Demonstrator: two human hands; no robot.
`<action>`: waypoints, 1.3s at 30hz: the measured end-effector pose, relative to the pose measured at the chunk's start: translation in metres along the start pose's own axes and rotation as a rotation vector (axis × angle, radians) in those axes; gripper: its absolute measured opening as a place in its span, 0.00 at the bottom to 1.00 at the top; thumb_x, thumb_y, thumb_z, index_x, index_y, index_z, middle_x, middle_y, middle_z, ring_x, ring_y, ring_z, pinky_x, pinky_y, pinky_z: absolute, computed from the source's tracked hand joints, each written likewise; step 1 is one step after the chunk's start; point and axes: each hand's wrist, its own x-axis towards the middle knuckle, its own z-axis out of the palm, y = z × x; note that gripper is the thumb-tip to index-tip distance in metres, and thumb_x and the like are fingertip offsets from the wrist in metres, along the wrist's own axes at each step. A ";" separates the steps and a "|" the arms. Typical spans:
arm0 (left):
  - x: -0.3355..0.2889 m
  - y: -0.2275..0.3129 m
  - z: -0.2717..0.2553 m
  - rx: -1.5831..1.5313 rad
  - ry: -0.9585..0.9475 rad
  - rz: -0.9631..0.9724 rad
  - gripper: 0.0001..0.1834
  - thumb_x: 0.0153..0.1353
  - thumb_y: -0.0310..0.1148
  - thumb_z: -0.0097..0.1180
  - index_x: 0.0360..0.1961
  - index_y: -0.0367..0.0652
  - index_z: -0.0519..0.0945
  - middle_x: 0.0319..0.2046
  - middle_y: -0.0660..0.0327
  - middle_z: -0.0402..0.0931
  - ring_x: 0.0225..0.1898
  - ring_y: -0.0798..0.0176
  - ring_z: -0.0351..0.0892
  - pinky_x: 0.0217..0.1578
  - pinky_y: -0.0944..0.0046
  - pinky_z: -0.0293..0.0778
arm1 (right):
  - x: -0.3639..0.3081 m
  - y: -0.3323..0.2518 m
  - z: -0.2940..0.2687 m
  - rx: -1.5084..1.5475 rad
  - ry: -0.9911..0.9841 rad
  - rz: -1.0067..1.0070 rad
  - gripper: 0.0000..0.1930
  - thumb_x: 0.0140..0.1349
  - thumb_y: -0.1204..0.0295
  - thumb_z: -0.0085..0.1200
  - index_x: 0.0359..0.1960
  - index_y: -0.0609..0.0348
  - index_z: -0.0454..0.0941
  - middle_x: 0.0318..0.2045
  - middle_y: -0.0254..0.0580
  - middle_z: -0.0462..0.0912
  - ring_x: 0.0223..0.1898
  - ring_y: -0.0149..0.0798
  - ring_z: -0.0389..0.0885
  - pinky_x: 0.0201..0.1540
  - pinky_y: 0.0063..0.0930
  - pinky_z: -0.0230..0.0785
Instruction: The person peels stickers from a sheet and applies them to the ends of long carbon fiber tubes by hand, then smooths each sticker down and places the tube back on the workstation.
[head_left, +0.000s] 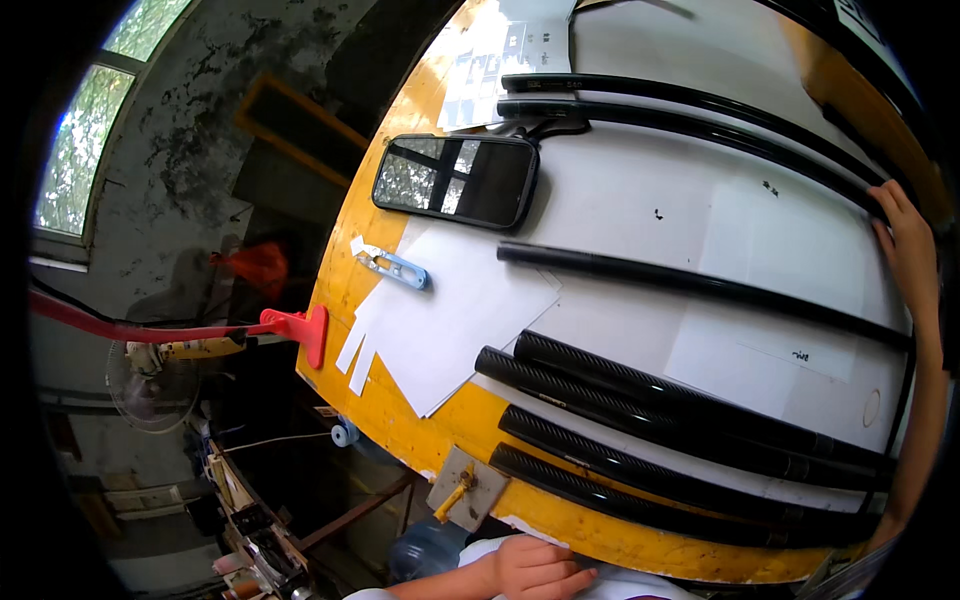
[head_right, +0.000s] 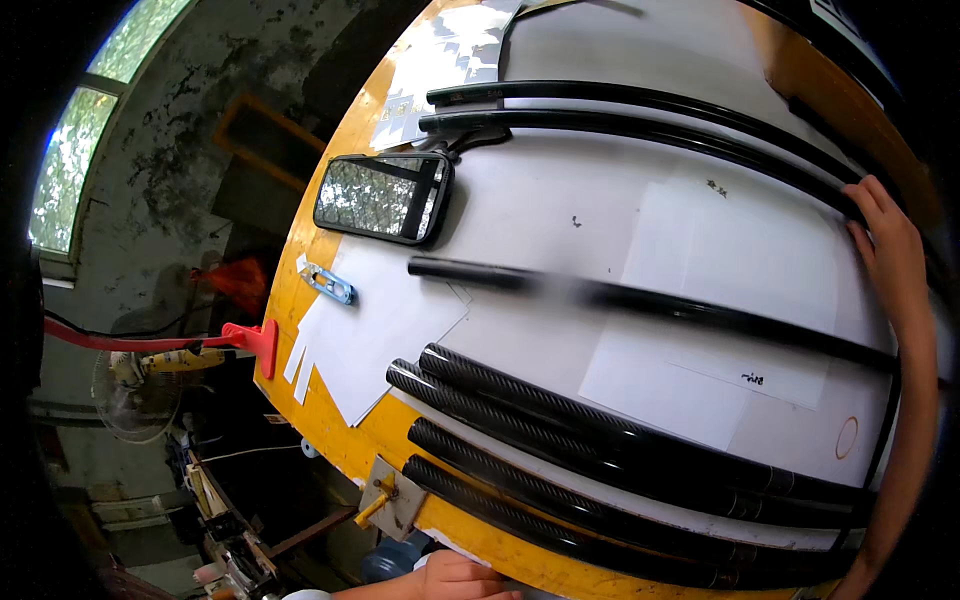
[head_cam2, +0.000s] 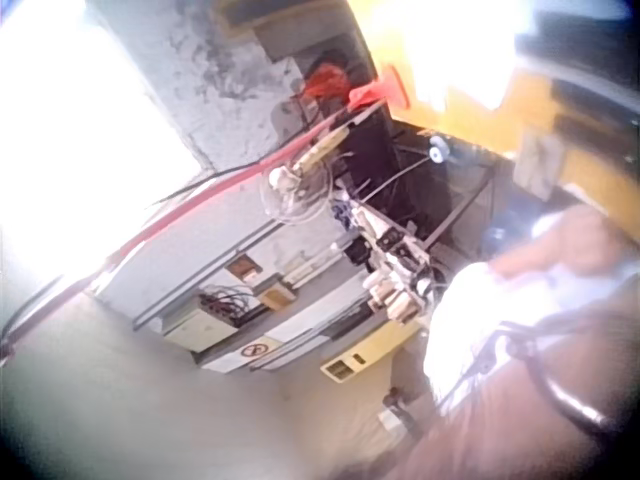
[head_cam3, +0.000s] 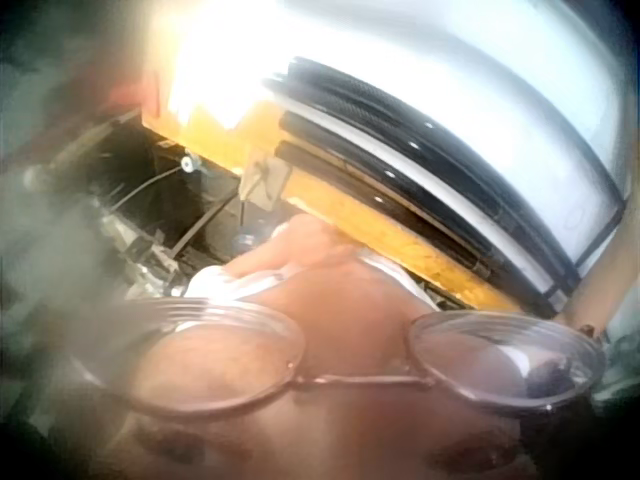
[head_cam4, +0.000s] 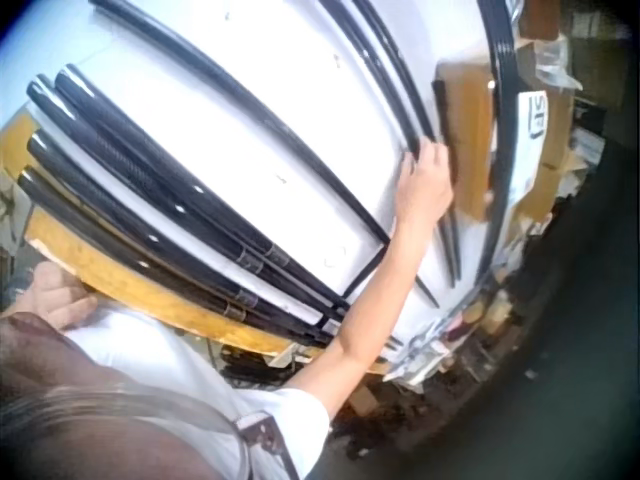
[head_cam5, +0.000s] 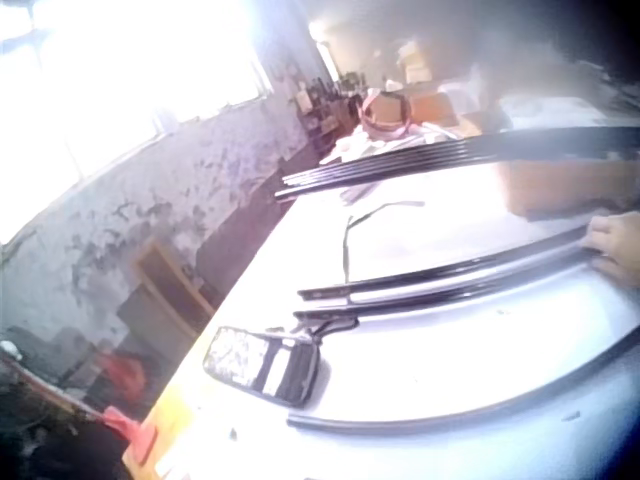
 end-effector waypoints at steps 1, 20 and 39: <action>0.000 -0.002 0.001 -0.009 -0.001 -0.001 0.10 0.50 0.29 0.60 0.35 0.43 0.81 0.31 0.62 0.80 0.33 0.61 0.79 0.28 0.63 0.75 | 0.001 0.002 0.000 0.009 -0.027 0.016 0.17 0.58 0.80 0.54 0.50 0.58 0.71 0.51 0.39 0.74 0.50 0.45 0.78 0.53 0.36 0.70; 0.017 -0.004 -0.002 -0.012 0.050 0.074 0.09 0.49 0.28 0.60 0.34 0.41 0.83 0.28 0.62 0.81 0.26 0.64 0.78 0.23 0.67 0.72 | 0.024 0.028 0.007 0.274 0.039 0.040 0.17 0.54 0.87 0.53 0.44 0.62 0.67 0.42 0.41 0.71 0.47 0.42 0.75 0.56 0.25 0.65; 0.009 -0.001 0.000 0.057 0.059 0.040 0.10 0.49 0.24 0.57 0.35 0.39 0.83 0.19 0.69 0.70 0.19 0.71 0.68 0.21 0.75 0.64 | 0.003 0.033 -0.018 0.382 -0.024 0.001 0.16 0.54 0.79 0.59 0.43 0.58 0.69 0.43 0.38 0.72 0.39 0.35 0.73 0.40 0.29 0.66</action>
